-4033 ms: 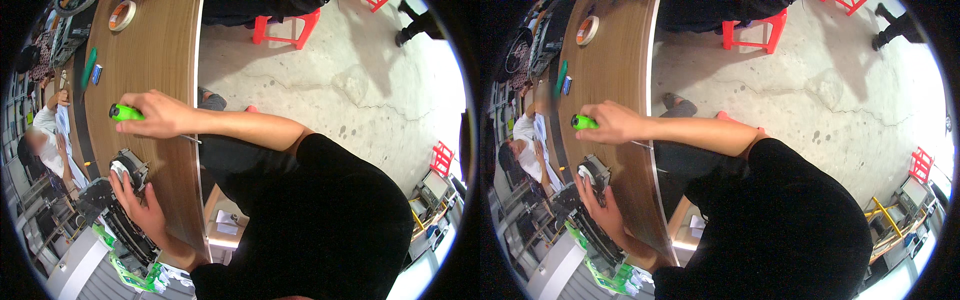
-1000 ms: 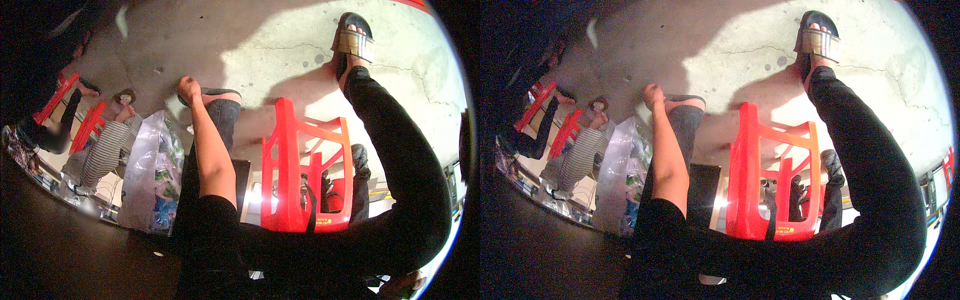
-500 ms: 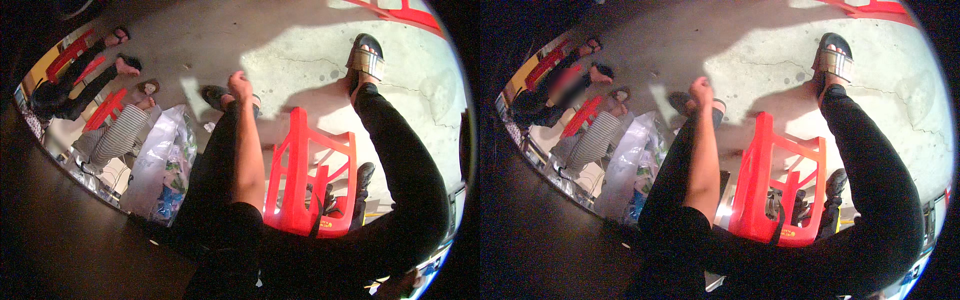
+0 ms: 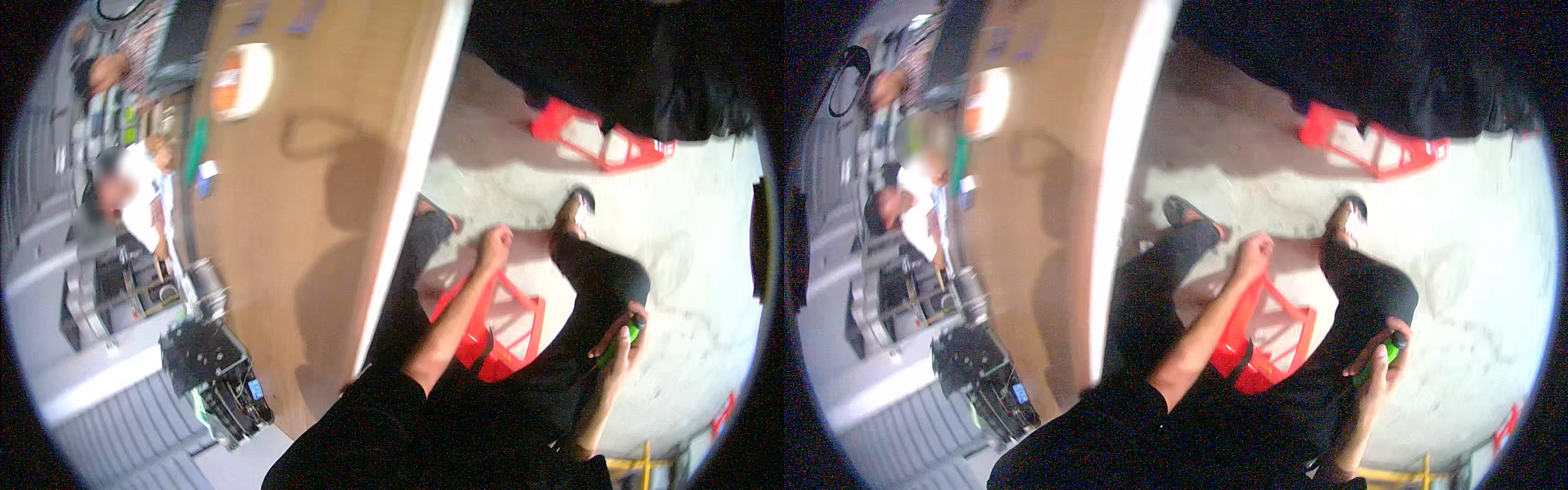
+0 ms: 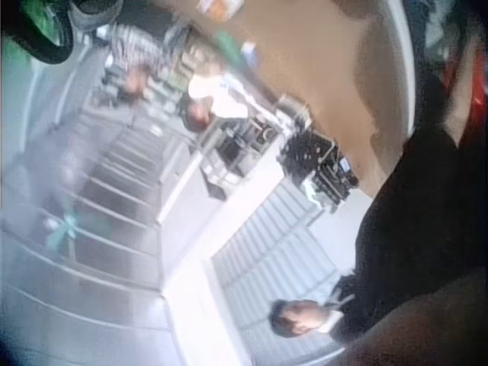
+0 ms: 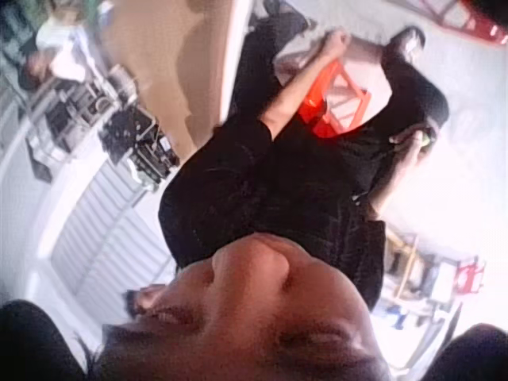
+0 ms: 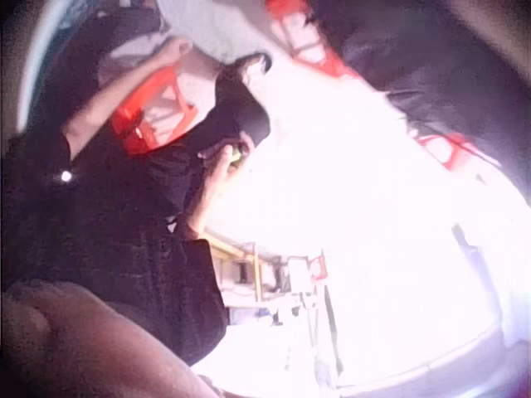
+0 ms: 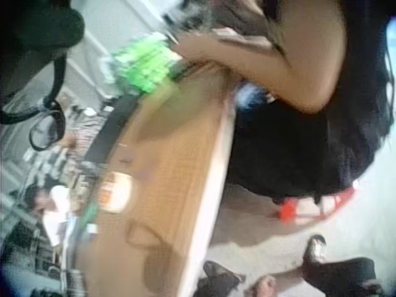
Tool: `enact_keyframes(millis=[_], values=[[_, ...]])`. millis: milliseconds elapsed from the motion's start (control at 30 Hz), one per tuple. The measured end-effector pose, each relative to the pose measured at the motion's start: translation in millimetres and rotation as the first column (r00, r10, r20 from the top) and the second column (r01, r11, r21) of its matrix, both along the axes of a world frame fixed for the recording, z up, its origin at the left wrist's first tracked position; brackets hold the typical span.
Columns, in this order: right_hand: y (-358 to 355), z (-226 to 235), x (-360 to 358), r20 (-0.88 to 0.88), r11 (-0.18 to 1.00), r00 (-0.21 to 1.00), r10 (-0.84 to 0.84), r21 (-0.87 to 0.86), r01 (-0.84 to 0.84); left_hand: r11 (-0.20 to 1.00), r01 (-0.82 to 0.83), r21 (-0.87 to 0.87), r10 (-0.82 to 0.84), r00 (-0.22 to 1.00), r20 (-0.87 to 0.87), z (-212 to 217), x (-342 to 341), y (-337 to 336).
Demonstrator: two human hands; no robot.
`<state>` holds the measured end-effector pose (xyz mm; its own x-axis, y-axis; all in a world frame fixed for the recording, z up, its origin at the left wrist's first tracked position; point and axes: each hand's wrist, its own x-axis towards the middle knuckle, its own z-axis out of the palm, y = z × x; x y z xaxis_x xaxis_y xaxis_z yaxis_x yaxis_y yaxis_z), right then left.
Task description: The person uses a screwdriver to remove a fan from a large metal heat sink assembly, turning the screws and then setting the fan and heat sink down on the table.
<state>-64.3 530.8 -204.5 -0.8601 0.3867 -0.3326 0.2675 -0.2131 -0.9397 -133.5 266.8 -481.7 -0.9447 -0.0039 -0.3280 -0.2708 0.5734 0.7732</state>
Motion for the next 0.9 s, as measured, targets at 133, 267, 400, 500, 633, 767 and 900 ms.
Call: enact_keyframes(millis=[133,267,400,500,633,767,900], values=[[-6.6,-15.1,-12.8,0.026,0.993,0.993,0.115,-0.043,-0.114,0.974,-0.125,0.187,0.102,0.987,0.125,79.6,22.4,11.1],[-48.8,10.6,-28.6,0.065,0.982,0.983,0.170,-0.097,-0.164,0.941,-0.143,0.306,0.146,0.989,0.013,140.2,59.6,-6.6],[-87.1,50.9,-63.6,-0.145,0.893,0.917,0.371,-0.216,-0.395,0.911,-0.096,0.401,0.106,0.994,-0.002,229.3,86.6,-30.1],[-140.2,112.6,-80.1,-0.408,0.756,0.796,0.447,-0.305,-0.580,0.910,-0.082,0.405,0.114,0.992,-0.055,284.2,113.4,-42.7],[-228.6,185.3,-91.1,-0.428,0.749,0.676,0.600,0.005,-0.662,0.883,0.079,0.462,-0.031,0.993,-0.112,346.4,133.4,-62.9],[-284.6,190.2,-111.2,-0.260,0.619,0.566,0.782,0.226,-0.752,0.888,0.250,0.385,-0.135,0.943,-0.303,388.4,156.1,-82.6],[-297.7,164.3,-136.1,-0.244,0.677,0.631,0.736,0.303,-0.671,0.888,0.333,0.318,-0.123,0.836,-0.534,403.9,174.7,-94.3]])
